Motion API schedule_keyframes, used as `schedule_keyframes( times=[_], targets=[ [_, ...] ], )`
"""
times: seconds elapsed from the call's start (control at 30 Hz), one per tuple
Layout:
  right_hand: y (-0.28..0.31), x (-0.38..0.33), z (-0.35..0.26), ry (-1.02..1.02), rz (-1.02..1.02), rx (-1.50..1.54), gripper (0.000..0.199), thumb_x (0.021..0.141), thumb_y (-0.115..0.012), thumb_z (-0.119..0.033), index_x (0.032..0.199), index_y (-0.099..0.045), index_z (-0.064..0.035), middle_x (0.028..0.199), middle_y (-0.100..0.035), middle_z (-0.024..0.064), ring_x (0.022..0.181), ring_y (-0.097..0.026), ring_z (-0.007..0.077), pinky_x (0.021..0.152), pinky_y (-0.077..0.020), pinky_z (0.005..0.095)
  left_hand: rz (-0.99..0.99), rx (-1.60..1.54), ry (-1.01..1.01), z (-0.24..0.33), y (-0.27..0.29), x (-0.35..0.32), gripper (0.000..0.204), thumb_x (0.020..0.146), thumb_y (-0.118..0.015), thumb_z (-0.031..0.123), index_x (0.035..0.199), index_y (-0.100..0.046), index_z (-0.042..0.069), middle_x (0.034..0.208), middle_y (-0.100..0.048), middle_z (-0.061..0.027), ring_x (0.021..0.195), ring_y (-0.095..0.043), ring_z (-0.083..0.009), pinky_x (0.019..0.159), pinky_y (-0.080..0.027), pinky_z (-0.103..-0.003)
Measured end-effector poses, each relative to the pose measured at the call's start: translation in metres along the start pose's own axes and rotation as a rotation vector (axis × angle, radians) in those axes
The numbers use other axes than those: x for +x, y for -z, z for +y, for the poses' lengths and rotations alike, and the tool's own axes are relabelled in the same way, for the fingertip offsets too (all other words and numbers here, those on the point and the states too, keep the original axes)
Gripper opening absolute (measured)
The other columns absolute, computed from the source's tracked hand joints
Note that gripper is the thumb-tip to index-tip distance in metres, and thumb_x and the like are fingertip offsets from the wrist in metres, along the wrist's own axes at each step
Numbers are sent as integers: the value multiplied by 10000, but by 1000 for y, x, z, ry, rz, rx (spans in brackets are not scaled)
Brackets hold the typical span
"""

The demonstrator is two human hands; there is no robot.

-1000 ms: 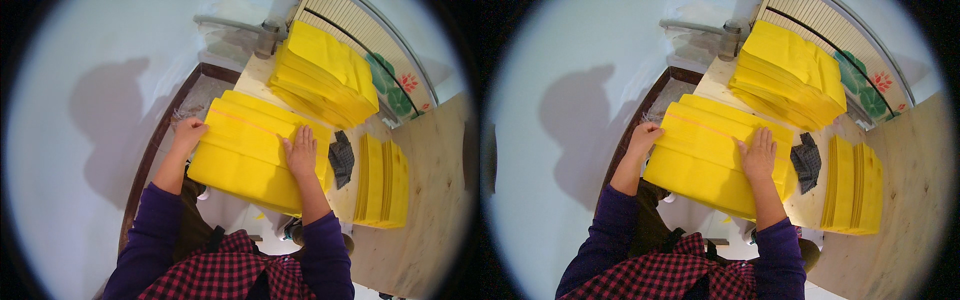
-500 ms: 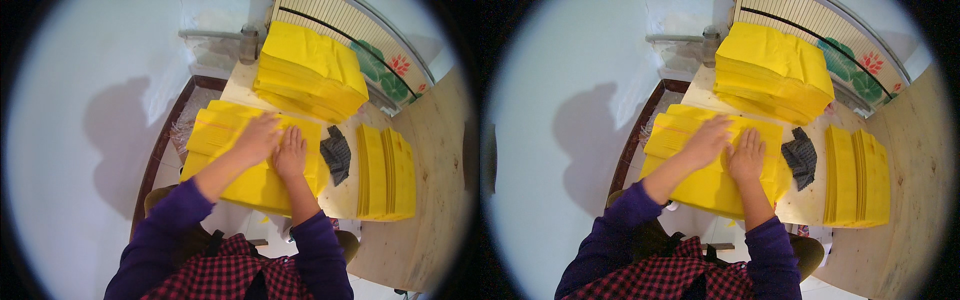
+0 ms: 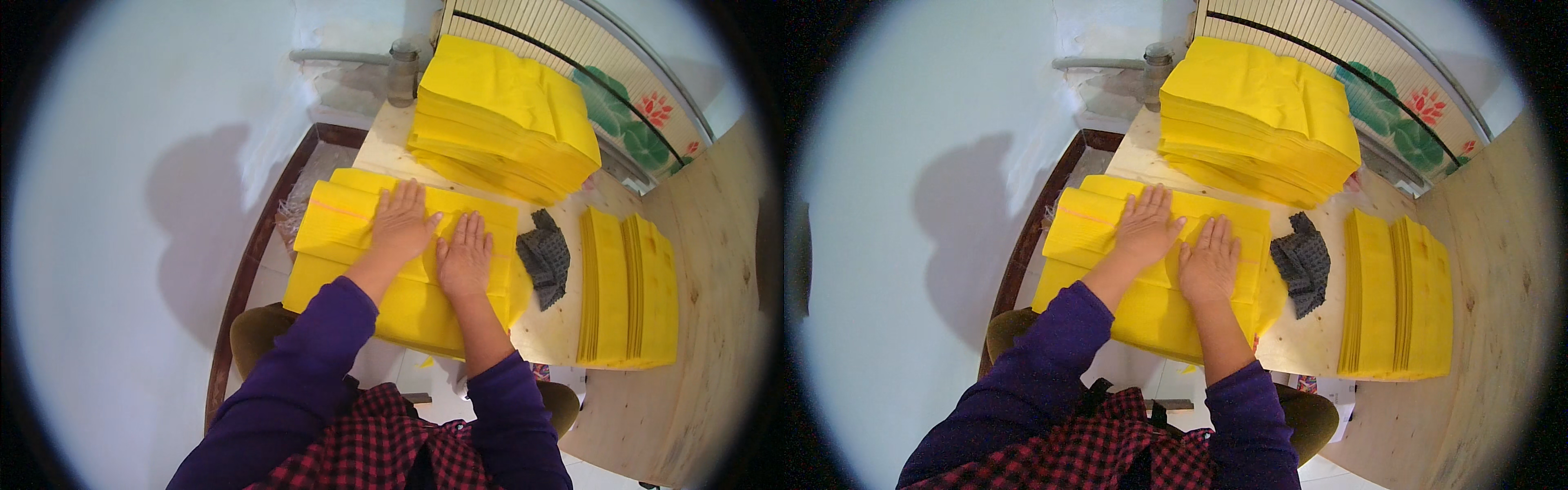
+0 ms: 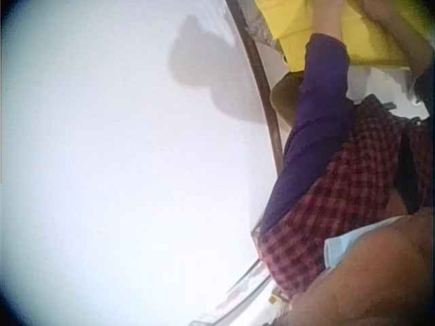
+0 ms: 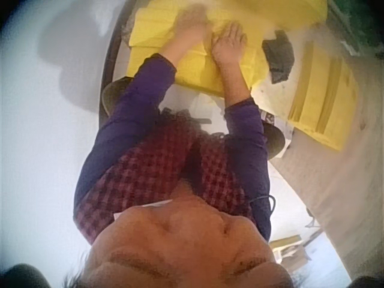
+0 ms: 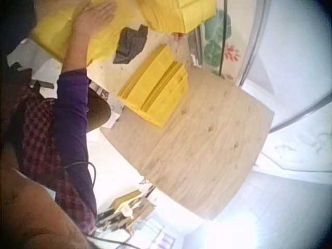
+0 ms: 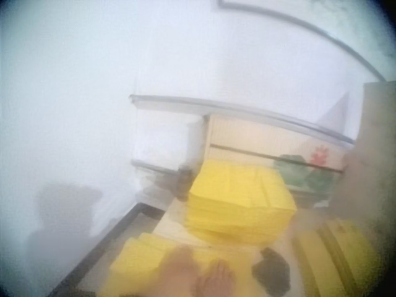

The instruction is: The person folds yellow sheets one by one on a low table, aligning edges and pressing creases, then stacks the folded sheets. The person repeats this process throughout the clip.

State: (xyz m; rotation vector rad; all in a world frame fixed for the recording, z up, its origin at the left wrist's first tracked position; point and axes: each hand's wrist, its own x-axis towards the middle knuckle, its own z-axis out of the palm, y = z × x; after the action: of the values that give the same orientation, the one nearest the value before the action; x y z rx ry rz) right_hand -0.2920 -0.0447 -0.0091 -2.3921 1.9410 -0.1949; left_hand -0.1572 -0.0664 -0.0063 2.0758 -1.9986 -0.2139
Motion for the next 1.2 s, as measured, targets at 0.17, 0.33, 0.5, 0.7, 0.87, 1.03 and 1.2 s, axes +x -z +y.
schedule_keyframes(
  times=[0.17, 0.33, 0.5, 0.7, 0.87, 1.03, 1.2],
  targets=[
    [-4, -2, 5, -17, 35, 1, 717, 948, -357, -458, 1445, -226, 43, 1528, -185, 206, 1431, -141, 295, 1155, -84, 448, 2, 125, 126, -46, 11, 1, 672, 958, -344, 471, 1477, -222, 63, 1556, -175, -94, 1444, -121, -224, 1158, -55, -452],
    [-2, -4, 18, -49, 50, -2, 775, 944, -331, -534, 1441, -227, 51, 1524, -188, 216, 1428, -143, 307, 1156, -84, 443, 37, 103, 240, -86, 17, 1, 686, 955, -348, 477, 1487, -188, 75, 1564, -140, -89, 1446, -107, -230, 1157, -60, -464],
    [3, -9, 30, -98, 25, -19, 796, 944, -313, -559, 1444, -212, 51, 1527, -172, 217, 1432, -122, 315, 1158, -83, 444, 16, 38, 330, -109, 25, -5, 682, 963, -325, 472, 1491, -162, 74, 1567, -120, -91, 1448, -98, -241, 1151, -69, -495],
    [8, -14, 41, -159, 10, -33, 813, 942, -309, -573, 1451, -188, 49, 1531, -167, 208, 1434, -126, 302, 1152, -108, 465, -56, -36, 450, -126, 35, -10, 638, 977, -298, 436, 1501, -135, 111, 1570, -116, -74, 1446, -103, -250, 1137, -84, -543],
    [10, -16, 44, -172, 16, -21, 751, 952, -347, -521, 1444, -225, 33, 1525, -188, 209, 1429, -142, 315, 1145, -127, 476, -109, 119, 493, -152, 60, -19, 617, 983, -311, 398, 1506, -115, 137, 1568, -135, -58, 1445, -114, -248, 1130, -95, -565],
    [27, -10, 62, -66, 101, -30, 616, 911, -495, -388, 1361, -389, 20, 1452, -329, 211, 1381, -248, 329, 1123, -197, 477, 44, 91, 531, -184, 83, -50, 624, 962, -422, 326, 1495, -168, 124, 1554, -189, -71, 1440, -140, -244, 1126, -106, -569],
    [49, 23, 73, 191, 159, 224, 421, 830, -629, -213, 1190, -562, -5, 1256, -522, 202, 1204, -445, 368, 1012, -376, 431, 395, -299, 284, -174, 81, -96, 533, 934, -514, 205, 1427, -347, 87, 1473, -359, -112, 1373, -309, -248, 1101, -246, -469]
  ],
)
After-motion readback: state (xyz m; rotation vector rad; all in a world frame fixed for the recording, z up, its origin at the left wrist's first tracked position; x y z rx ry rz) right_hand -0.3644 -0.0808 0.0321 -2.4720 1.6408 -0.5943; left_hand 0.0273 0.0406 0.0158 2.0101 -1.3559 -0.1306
